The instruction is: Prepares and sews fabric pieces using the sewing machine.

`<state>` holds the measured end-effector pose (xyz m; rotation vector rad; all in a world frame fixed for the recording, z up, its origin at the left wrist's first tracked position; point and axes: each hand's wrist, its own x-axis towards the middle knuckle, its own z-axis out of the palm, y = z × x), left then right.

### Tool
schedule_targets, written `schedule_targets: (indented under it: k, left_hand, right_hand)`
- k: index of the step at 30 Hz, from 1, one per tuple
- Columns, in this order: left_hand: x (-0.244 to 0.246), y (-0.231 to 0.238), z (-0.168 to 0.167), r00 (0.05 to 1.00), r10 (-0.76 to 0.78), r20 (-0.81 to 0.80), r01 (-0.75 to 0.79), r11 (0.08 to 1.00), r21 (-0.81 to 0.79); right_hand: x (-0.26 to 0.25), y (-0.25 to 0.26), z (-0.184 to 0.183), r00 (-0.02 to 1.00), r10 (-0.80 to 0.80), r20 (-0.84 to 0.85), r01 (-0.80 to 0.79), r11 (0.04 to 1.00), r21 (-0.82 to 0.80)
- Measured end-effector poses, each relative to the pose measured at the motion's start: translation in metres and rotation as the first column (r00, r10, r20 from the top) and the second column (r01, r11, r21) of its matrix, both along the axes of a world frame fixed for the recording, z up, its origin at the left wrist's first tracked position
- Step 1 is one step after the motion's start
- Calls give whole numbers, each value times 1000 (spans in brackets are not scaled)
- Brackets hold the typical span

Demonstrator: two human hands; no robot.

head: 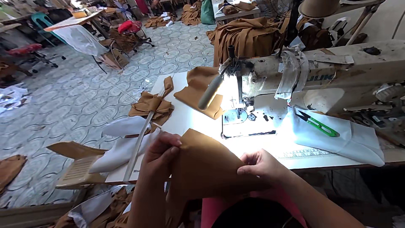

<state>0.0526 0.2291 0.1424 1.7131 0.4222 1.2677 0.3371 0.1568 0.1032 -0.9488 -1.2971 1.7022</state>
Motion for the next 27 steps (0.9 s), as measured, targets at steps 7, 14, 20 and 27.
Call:
schedule_targets:
  k: [7, 14, 20, 27]
  left_hand:
    - [1, 3, -3, 998, 67, -8, -67, 998, -2]
    - [-2, 0, -3, 952, 281, -124, -252, 945, 207]
    - [-2, -13, 1, 930, 350, -116, -304, 905, 297]
    - [-21, -33, -11, 874, 453, -173, -398, 874, 280]
  right_hand:
    - [-2, -4, 1, 986, -158, 51, 151, 981, 122]
    - [-11, -6, -14, 896, -443, 25, 364, 767, 529]
    - [-10, -4, -25, 872, -489, 4, 343, 618, 707]
    - [-26, -10, -25, 919, -390, 62, 276, 746, 605]
